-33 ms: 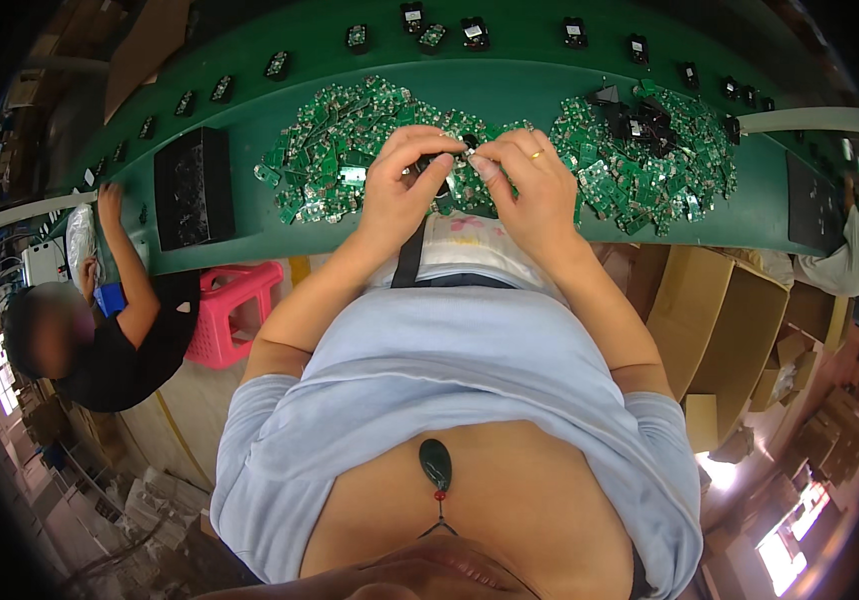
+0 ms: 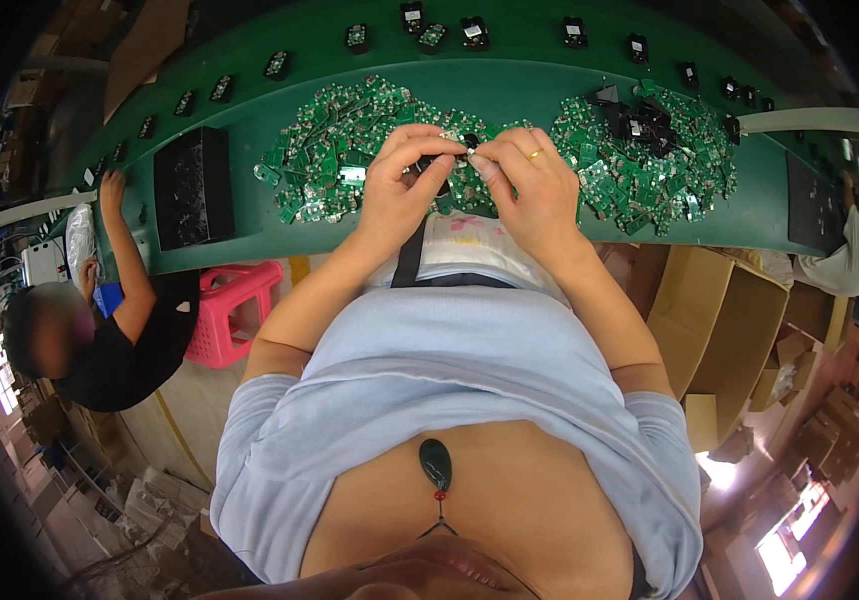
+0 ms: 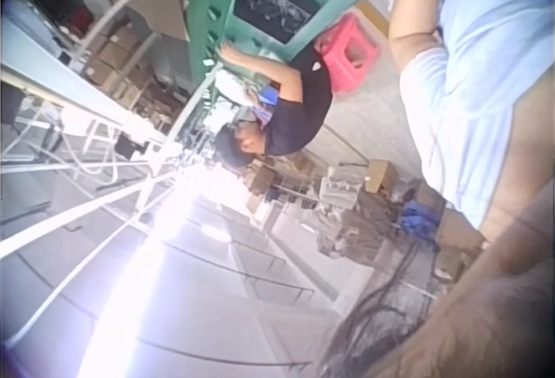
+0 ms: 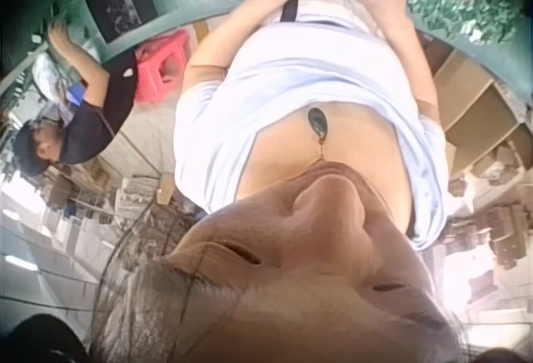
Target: The person picks up a black casing and a green circuit board, fits the board into the casing by hand, and places the assembled unit onto the green conveyor belt.
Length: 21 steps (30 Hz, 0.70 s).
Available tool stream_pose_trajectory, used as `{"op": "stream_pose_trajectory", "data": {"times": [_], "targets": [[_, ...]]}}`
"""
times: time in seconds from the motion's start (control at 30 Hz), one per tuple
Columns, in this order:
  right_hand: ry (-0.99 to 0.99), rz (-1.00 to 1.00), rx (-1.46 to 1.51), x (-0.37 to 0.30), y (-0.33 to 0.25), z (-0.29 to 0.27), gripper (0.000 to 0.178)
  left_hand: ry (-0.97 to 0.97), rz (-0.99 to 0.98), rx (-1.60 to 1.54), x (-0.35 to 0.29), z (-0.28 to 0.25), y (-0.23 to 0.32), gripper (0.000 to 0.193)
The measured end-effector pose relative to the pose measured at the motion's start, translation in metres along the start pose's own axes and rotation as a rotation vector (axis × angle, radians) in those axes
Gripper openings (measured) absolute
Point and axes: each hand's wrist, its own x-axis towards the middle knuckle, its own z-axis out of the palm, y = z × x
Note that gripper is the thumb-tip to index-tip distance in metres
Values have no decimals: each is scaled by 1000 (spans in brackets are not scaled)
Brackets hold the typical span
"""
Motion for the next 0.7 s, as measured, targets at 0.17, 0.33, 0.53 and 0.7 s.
{"op": "stream_pose_trajectory", "data": {"times": [0.17,0.33,0.53,0.7], "targets": [[-82,-92,-143,8,-5,-9,8,-14,76,11,0,0,11,16],[-109,-162,-138,9,-6,-10,8,-6,97,21,1,0,4,12],[-160,450,642,-9,3,6,7,-59,17,-72,2,-3,2,10],[-58,421,596,-6,-1,4,7,-49,-185,-286,0,-4,13,14]]}}
